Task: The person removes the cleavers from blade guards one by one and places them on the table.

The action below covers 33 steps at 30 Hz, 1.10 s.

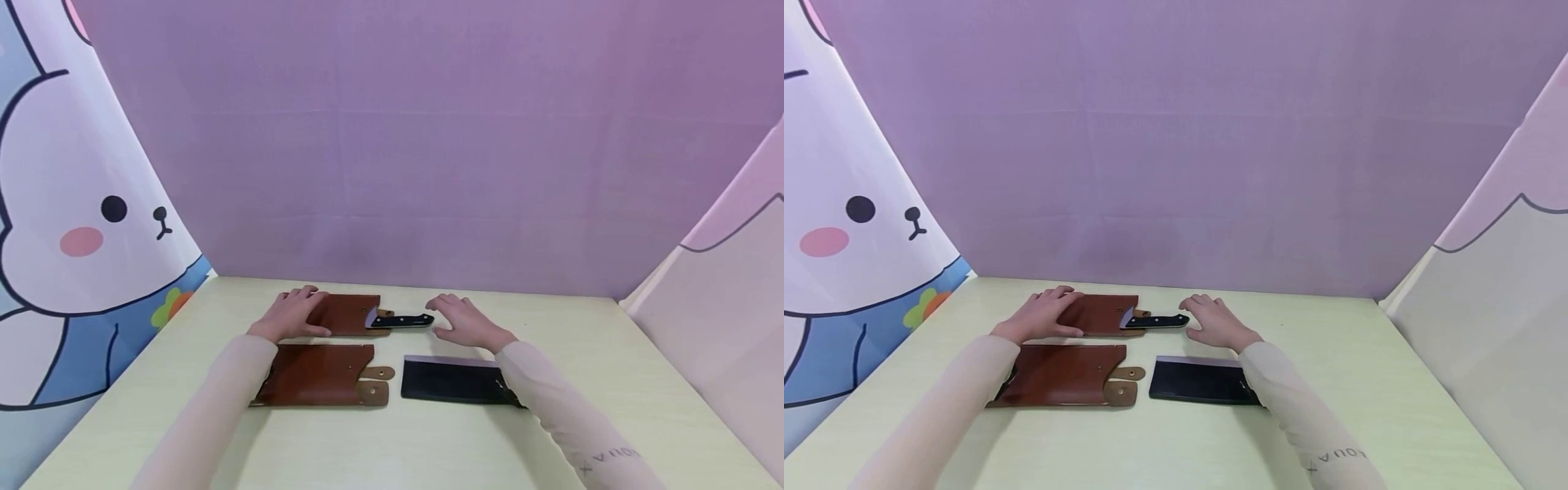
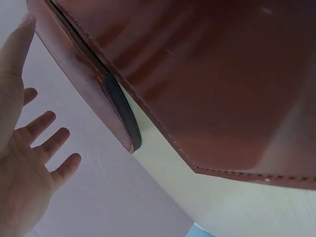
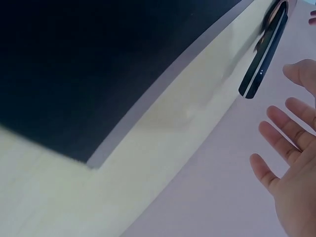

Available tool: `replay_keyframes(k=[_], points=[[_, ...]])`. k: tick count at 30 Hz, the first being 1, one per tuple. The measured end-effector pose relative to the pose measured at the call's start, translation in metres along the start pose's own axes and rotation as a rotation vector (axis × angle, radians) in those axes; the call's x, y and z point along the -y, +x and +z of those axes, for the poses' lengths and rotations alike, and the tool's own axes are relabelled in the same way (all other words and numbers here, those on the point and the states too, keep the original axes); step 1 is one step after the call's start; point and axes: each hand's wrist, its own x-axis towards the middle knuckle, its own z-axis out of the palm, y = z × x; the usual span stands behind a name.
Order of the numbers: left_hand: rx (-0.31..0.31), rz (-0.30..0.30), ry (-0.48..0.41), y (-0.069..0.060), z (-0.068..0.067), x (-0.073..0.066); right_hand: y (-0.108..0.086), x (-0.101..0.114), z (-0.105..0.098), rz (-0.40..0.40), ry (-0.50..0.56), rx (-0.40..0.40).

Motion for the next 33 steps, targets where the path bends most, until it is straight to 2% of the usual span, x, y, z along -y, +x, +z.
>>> replay_keyframes(k=[13,22,29,33], points=[[0.05,-0.059,-0.003,0.013,0.006,-0.003,0.024,0.004,0.016,0.015,-0.004,0.005],[0.096,-0.061,-0.033,0.016,0.012,-0.003,0.03,-0.001,0.029,-0.006,0.003,0.009],[0.129,-0.074,-0.081,0.013,0.013,-0.003,0.031,0.008,0.033,0.091,-0.004,0.072],[0.14,-0.08,-0.085,0.01,0.013,-0.003,0.03,0.01,0.036,0.117,-0.02,0.084]])
